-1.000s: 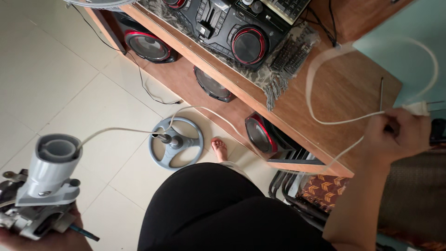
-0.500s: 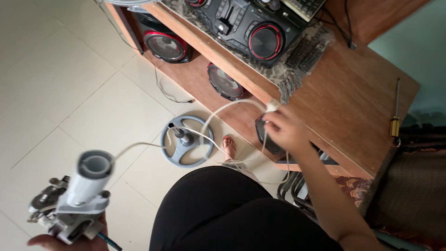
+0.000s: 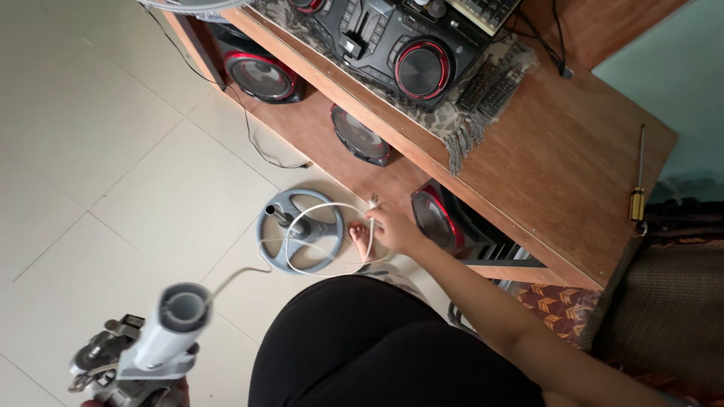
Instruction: The person assembles a standing fan by attaching a steering wheel to a white pole using a screwdriver, then adds a black gear and a metal rod. The person then picks up a fan motor and plug from the table.
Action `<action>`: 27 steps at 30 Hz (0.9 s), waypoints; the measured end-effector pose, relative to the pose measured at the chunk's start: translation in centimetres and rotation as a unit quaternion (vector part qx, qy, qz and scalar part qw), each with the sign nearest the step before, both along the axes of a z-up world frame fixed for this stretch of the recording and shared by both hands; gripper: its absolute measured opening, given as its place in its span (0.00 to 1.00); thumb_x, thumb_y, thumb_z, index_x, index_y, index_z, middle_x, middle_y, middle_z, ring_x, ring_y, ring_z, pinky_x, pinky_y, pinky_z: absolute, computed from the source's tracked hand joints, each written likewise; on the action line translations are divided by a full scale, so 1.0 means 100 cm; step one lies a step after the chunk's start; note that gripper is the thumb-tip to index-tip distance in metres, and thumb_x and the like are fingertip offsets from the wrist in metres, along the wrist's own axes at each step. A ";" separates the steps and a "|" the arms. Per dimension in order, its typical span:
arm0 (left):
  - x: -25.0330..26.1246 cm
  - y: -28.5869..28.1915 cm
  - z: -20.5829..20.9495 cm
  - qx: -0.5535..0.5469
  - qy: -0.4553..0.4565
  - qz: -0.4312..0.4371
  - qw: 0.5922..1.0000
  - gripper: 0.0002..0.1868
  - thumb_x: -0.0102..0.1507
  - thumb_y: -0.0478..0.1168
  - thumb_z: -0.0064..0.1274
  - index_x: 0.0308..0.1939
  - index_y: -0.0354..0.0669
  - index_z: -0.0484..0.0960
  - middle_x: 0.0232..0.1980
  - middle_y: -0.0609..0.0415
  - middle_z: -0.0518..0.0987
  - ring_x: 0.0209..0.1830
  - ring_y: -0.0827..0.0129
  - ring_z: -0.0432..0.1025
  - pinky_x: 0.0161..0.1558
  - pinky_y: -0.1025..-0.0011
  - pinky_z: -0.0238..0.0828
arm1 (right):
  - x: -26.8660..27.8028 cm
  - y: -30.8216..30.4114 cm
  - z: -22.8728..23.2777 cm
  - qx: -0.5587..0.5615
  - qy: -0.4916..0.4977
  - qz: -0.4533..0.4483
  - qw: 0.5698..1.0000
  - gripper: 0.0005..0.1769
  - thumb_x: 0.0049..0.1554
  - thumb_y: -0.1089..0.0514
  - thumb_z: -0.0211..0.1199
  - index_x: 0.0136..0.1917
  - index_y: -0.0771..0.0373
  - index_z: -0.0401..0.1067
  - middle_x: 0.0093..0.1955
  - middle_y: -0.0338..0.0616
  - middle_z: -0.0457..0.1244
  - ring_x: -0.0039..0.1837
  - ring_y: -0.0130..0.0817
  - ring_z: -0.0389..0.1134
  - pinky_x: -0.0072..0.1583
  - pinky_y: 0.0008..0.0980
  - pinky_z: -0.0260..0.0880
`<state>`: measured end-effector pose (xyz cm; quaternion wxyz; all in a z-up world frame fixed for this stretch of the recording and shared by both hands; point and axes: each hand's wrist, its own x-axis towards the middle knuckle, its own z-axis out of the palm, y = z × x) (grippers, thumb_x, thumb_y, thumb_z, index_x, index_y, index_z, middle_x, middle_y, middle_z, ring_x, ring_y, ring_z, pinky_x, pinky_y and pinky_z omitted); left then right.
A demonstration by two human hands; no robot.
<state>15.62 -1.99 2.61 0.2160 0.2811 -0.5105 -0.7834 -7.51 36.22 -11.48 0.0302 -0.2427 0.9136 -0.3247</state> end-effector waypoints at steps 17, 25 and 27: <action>-0.039 0.008 0.001 0.033 -0.019 0.029 0.999 0.41 0.64 0.71 0.38 0.74 0.56 0.60 0.74 0.53 0.65 0.73 0.57 0.64 0.64 0.52 0.67 | 0.027 0.039 -0.069 0.163 -0.269 0.056 0.948 0.21 0.53 0.48 0.59 0.59 0.54 0.73 0.56 0.55 0.64 0.58 0.54 0.66 0.59 0.51 0.65; -0.036 -0.015 -0.065 0.159 0.136 0.079 0.975 0.34 0.70 0.60 0.40 0.74 0.43 0.67 0.69 0.49 0.72 0.68 0.58 0.69 0.64 0.57 0.71 | 0.006 0.060 -0.090 0.197 -0.286 0.080 0.934 0.24 0.52 0.50 0.61 0.61 0.56 0.71 0.56 0.55 0.66 0.58 0.49 0.68 0.59 0.44 0.68; -0.032 -0.020 -0.076 0.133 0.111 0.108 0.979 0.33 0.70 0.58 0.41 0.72 0.40 0.68 0.64 0.49 0.74 0.62 0.58 0.70 0.59 0.58 0.72 | 0.000 0.060 -0.086 0.204 -0.300 0.089 0.927 0.24 0.52 0.49 0.61 0.61 0.56 0.71 0.55 0.53 0.66 0.57 0.48 0.70 0.58 0.43 0.69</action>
